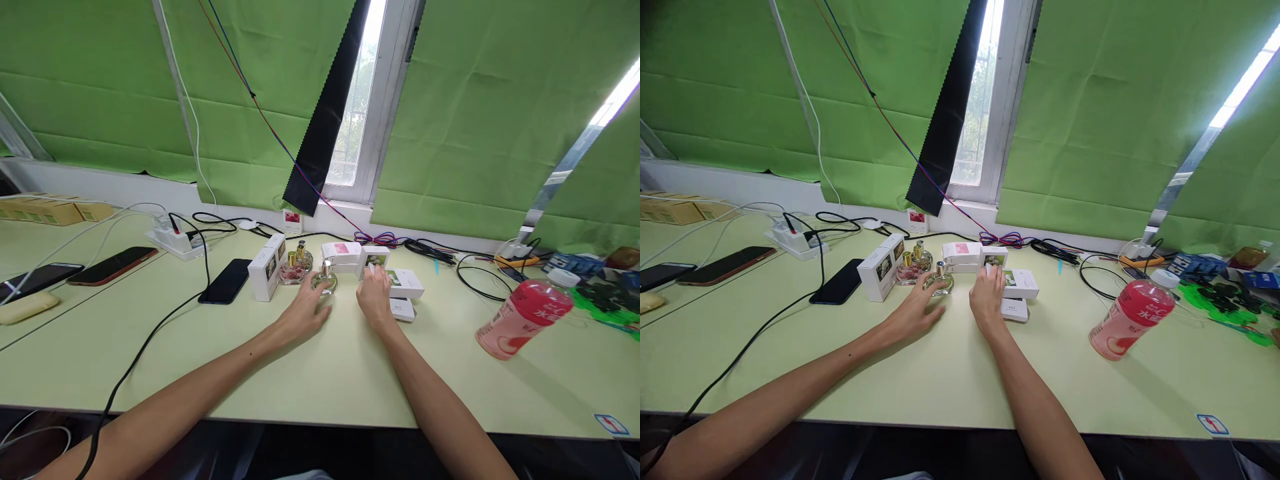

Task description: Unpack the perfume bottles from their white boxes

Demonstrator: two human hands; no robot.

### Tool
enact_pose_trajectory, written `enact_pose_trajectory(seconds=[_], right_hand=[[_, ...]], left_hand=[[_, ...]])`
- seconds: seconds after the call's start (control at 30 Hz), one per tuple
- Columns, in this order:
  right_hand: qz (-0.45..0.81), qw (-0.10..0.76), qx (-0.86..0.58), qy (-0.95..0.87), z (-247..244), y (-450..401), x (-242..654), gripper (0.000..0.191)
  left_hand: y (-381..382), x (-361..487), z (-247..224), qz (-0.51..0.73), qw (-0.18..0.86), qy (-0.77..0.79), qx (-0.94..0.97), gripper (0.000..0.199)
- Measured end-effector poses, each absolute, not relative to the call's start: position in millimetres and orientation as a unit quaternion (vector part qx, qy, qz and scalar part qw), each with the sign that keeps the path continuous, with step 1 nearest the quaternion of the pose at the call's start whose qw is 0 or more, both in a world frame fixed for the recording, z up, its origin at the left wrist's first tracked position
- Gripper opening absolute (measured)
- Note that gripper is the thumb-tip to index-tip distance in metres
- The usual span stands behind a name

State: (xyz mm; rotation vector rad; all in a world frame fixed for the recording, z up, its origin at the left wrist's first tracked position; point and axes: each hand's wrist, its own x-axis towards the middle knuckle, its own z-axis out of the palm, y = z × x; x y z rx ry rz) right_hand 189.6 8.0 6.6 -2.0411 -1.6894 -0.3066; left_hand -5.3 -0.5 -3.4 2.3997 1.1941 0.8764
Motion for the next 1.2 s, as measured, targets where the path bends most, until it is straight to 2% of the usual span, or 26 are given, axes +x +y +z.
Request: enact_pose_trajectory(seconds=[0.27,0.6,0.83,1.2], right_hand=[[-0.117,0.22,-0.741,-0.624,15,1,190,0.043],[-0.147,0.325,-0.701,-0.618,18,-5,182,0.049],[-0.155,0.366,-0.643,-0.654,15,-9,171,0.045],[-0.132,0.457,-0.546,-0.69,15,-13,165,0.048]], left_hand=[[-1,-5,-3,0.296,0.163,0.42,0.842,0.05],[-1,-4,-1,0.315,0.155,0.413,0.84,0.045],[2,-4,-2,0.339,0.144,0.403,0.838,0.034],[4,-2,-1,0.361,0.118,0.396,0.836,0.016]])
